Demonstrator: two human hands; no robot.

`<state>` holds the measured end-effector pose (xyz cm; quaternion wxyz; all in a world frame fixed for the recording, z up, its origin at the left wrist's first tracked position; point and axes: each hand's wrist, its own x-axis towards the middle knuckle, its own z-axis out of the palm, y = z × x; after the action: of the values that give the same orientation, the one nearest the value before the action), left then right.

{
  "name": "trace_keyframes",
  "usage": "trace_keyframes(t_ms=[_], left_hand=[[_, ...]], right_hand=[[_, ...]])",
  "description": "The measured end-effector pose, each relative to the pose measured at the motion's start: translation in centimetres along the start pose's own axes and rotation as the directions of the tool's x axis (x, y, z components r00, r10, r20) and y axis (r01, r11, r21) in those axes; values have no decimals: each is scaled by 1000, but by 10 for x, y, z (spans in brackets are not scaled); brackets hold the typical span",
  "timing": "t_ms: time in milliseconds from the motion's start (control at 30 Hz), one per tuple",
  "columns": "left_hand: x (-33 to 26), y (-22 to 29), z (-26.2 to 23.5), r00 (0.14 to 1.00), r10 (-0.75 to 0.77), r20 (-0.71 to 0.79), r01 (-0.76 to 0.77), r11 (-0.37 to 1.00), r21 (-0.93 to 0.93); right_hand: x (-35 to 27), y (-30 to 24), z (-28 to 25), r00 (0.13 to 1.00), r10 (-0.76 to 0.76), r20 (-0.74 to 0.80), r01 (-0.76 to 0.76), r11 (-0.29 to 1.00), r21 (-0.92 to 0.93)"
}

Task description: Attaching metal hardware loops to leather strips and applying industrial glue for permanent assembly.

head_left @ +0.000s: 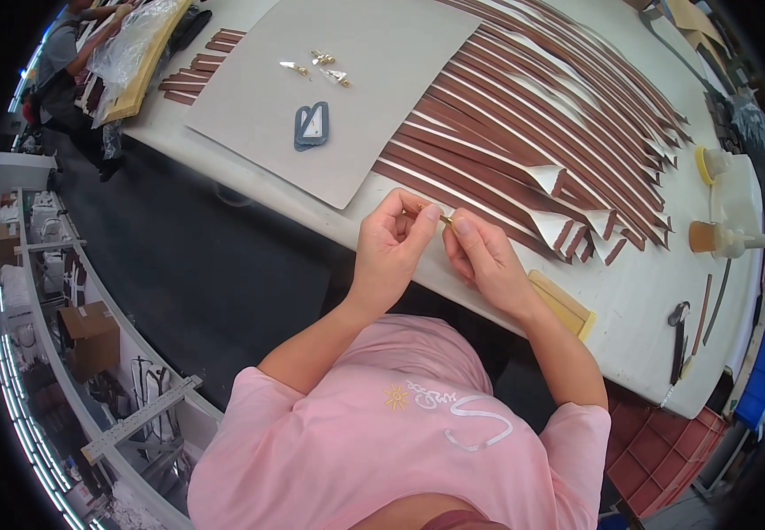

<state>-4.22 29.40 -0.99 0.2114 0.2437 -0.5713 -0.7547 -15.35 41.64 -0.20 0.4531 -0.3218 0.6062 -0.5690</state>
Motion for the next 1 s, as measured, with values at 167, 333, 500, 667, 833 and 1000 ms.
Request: trace_keyframes(t_ms=[167,333,500,667,833,1000], left_hand=[[0,1,-1,999,19,-30,-18,999,39],[3,-2,-9,999,43,7,-43,992,120],[4,-1,-13,998,51,32,-53,998,46],[2,3,-12,999,2,51,-4,999,34],[1,0,-9,999,22,35,-23,999,28],[0,-2,1,998,-33,54,33,999,-4]], right_hand=[[0,2,-1,1000,-8,13,8,1000,-3],[0,2,-1,1000,4,25,-4,1000,10],[0,3,-3,998,51,34,-52,997,50],[-1,2,-2,998,57,23,-58,997,48],[0,3,-4,996,70,54,-72,996,43],[1,4,-1,1000,0,15,0,1000,-9]])
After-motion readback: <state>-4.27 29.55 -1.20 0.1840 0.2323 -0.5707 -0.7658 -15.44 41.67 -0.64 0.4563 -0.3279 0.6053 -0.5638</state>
